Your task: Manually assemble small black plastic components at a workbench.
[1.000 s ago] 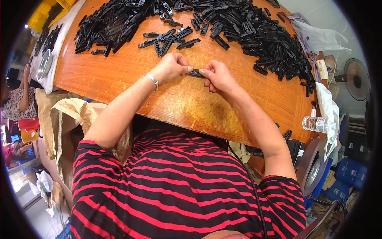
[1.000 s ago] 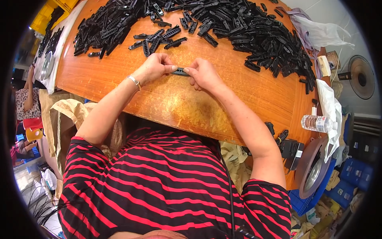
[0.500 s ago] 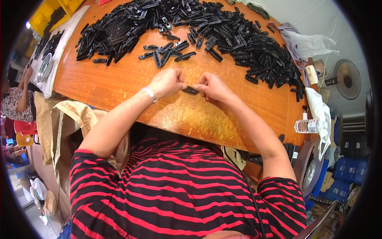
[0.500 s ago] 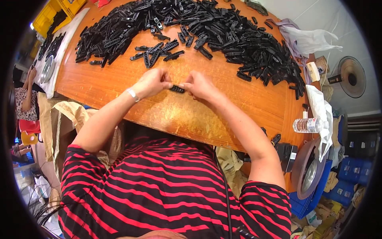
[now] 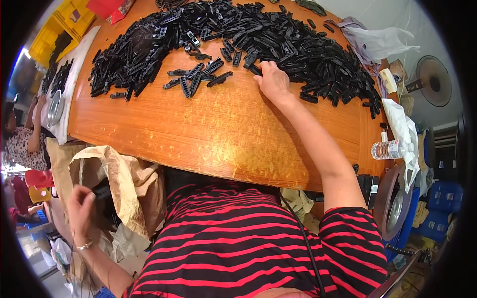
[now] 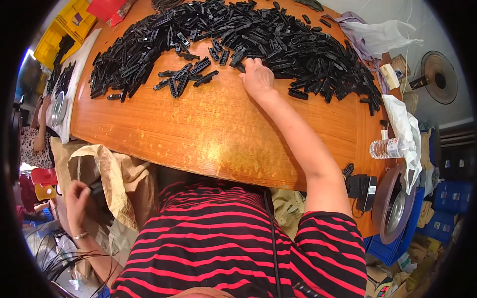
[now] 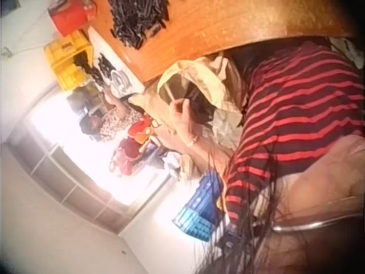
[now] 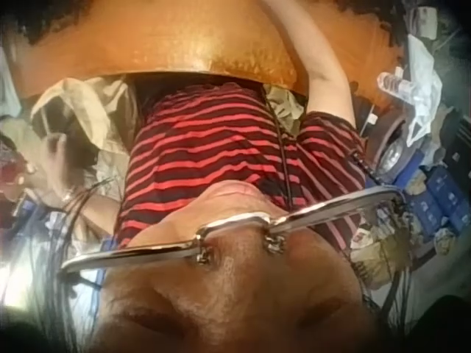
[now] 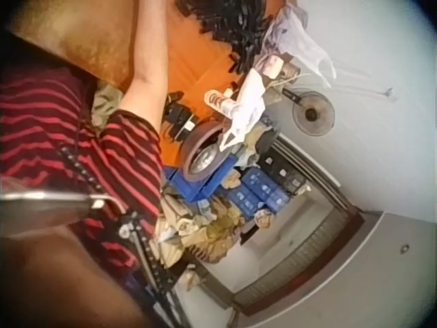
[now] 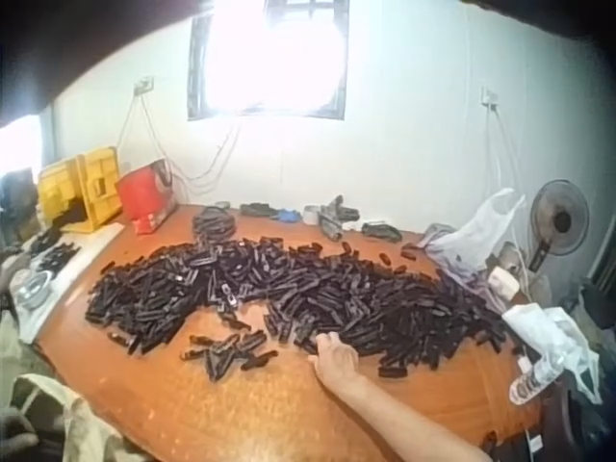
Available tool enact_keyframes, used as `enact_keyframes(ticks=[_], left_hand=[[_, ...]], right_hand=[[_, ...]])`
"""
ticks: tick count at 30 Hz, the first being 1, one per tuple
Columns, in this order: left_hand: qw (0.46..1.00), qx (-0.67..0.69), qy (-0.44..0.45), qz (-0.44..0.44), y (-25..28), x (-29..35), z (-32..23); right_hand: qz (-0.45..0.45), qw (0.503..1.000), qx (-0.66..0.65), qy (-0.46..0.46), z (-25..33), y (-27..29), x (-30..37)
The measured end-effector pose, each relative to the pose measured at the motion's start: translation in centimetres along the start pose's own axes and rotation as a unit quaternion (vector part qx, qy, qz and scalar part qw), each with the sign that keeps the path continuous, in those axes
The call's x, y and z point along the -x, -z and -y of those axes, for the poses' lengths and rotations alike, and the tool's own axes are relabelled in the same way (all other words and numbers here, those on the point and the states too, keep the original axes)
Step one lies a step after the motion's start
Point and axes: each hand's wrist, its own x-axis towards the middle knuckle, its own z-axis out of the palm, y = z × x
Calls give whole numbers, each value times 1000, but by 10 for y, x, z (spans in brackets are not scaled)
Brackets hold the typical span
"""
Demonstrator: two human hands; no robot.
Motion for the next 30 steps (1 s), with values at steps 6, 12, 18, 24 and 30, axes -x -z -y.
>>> enact_keyframes(ticks=[6,12,18,24,30], left_hand=[[991,-56,-56,-110,-10,-32,-27],[957,9,-283,70,-93,-147,-156],[879,-241,-410,41,-235,-213,-204],[874,-277,-398,33,-299,-220,-189],[867,-237,-438,-6,-294,-199,-191]], right_hand=[[-1,999,-39,20,0,-9,14],[21,989,-129,75,25,-10,51],[48,979,-159,114,49,-10,66],[44,968,-201,141,49,-7,74],[-23,965,-260,27,34,-14,57]])
